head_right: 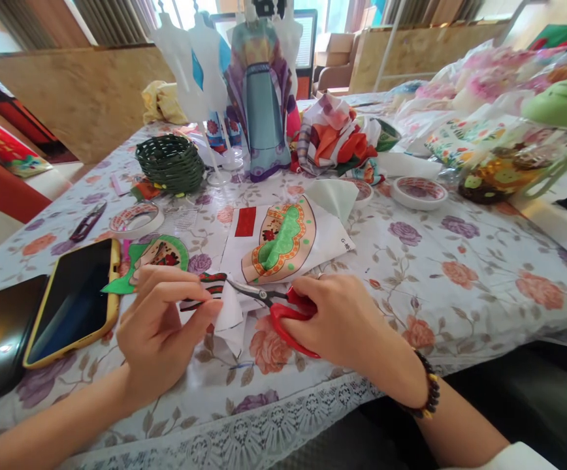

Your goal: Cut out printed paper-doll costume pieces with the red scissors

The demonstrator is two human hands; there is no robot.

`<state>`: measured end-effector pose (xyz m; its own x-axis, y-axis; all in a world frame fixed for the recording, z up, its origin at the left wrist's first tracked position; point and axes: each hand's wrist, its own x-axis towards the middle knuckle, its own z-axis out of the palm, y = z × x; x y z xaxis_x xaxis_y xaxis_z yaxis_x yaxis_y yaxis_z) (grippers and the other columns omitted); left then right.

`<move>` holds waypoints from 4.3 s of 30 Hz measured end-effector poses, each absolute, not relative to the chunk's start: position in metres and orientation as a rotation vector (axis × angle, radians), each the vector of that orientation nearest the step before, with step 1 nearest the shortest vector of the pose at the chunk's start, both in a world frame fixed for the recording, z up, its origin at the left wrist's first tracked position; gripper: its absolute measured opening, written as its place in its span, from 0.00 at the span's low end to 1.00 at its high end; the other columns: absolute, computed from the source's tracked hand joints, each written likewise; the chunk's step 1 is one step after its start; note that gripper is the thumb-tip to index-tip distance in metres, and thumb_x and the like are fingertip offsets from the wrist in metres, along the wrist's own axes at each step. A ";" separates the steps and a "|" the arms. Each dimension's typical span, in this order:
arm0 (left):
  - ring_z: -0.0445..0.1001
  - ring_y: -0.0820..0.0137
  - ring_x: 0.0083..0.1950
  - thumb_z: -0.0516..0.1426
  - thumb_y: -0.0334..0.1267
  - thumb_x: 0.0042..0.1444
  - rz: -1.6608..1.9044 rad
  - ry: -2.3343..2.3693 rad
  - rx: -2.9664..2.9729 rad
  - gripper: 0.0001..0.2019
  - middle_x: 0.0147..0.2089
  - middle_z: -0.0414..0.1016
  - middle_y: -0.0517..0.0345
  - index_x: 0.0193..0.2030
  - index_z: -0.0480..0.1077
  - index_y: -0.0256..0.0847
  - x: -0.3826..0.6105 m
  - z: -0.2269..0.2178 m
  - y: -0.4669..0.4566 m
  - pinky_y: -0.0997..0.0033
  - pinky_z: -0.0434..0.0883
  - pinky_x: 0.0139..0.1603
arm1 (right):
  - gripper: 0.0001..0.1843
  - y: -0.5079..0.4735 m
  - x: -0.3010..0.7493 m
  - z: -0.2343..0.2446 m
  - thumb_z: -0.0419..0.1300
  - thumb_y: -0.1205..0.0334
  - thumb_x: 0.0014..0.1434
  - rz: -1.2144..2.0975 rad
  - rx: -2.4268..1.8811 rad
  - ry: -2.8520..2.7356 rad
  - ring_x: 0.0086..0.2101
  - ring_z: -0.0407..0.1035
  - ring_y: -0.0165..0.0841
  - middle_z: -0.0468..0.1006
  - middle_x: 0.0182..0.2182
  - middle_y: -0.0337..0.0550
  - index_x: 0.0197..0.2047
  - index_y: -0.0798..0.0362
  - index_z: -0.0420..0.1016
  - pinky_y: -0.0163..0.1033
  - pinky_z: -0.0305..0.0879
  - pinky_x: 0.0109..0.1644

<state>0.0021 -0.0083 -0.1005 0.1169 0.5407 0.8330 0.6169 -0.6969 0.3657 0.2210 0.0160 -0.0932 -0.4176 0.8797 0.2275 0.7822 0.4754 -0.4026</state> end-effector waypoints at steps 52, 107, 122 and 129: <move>0.68 0.69 0.36 0.59 0.32 0.62 -1.713 -1.075 -2.285 0.07 0.33 0.79 0.62 0.45 0.74 0.47 0.002 -0.103 -0.005 0.61 0.67 0.40 | 0.24 0.028 0.230 -0.073 0.62 0.51 0.56 1.293 -1.084 -2.370 0.20 0.47 0.25 0.51 0.17 0.30 0.18 0.52 0.55 0.34 0.43 0.21; 0.69 0.69 0.37 0.58 0.34 0.63 -1.714 -1.079 -2.164 0.03 0.34 0.75 0.61 0.37 0.71 0.46 0.002 -0.103 -0.010 0.60 0.66 0.42 | 0.29 0.018 0.218 -0.078 0.64 0.44 0.53 1.512 -1.043 -2.160 0.22 0.45 0.26 0.47 0.18 0.30 0.17 0.51 0.53 0.35 0.41 0.23; 0.67 0.68 0.39 0.60 0.38 0.62 -1.682 -1.144 -2.119 0.03 0.36 0.72 0.59 0.38 0.71 0.43 0.003 -0.103 -0.009 0.61 0.62 0.43 | 0.34 0.002 0.210 -0.077 0.58 0.29 0.52 1.450 -1.186 -2.115 0.22 0.50 0.30 0.53 0.18 0.35 0.17 0.51 0.58 0.35 0.46 0.22; 0.66 0.69 0.38 0.57 0.31 0.63 -1.632 -1.129 -2.084 0.04 0.35 0.72 0.60 0.36 0.70 0.43 0.005 -0.102 -0.011 0.61 0.62 0.42 | 0.30 -0.002 0.216 -0.080 0.58 0.32 0.54 1.266 -1.217 -2.156 0.24 0.61 0.34 0.64 0.20 0.39 0.22 0.52 0.74 0.36 0.55 0.24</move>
